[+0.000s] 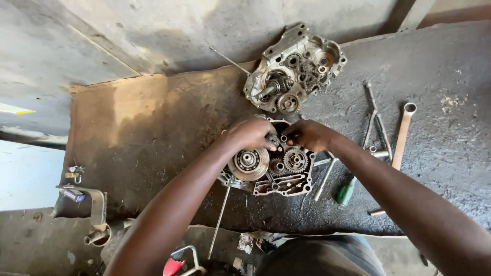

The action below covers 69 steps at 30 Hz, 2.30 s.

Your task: Assembling internal components like gears and shafts into a motorcycle engine crankcase.

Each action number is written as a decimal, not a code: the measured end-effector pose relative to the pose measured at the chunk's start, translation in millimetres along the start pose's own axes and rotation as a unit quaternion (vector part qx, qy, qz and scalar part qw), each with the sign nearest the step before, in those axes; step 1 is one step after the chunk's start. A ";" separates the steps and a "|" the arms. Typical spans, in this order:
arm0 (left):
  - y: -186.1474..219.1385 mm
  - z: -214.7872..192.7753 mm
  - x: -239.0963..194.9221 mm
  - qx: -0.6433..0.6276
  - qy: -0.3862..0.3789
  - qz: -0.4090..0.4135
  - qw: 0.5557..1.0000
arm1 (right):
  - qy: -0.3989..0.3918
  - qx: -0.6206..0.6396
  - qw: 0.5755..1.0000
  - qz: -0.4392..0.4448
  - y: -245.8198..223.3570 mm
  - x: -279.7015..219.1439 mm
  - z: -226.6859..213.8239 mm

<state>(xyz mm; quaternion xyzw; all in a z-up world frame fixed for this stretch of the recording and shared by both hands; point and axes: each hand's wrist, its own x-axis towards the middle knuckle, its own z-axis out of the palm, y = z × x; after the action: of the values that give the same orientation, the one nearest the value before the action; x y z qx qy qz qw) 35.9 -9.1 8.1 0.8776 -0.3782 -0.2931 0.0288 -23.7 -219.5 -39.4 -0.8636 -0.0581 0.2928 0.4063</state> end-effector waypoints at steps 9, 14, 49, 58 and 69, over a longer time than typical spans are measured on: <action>-20.4 38.4 26.6 0.026 0.042 0.039 0.998 | 0.005 0.028 0.998 0.054 -40.6 -28.7 -7.7; -27.2 59.9 50.0 0.018 0.075 0.037 0.996 | 0.009 0.025 0.996 0.085 -23.4 -9.1 1.5; 23.5 -21.7 -33.6 -0.038 0.028 -0.061 0.997 | 0.025 -0.003 1.000 -0.004 -30.9 -7.6 -3.9; 23.3 -9.6 -41.9 -0.065 0.060 -0.065 0.994 | 0.031 0.052 0.998 0.013 -71.7 -45.1 -12.4; 6.6 5.9 -18.4 -0.063 0.069 -0.064 0.994 | 0.040 -0.002 0.999 0.018 -43.2 -21.9 -4.7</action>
<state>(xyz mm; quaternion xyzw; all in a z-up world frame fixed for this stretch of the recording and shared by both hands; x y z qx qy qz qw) 18.5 -0.3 14.0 0.9145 -0.2994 -0.2566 0.0910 -33.2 -201.4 4.7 -0.8762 -0.0267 0.2654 0.4014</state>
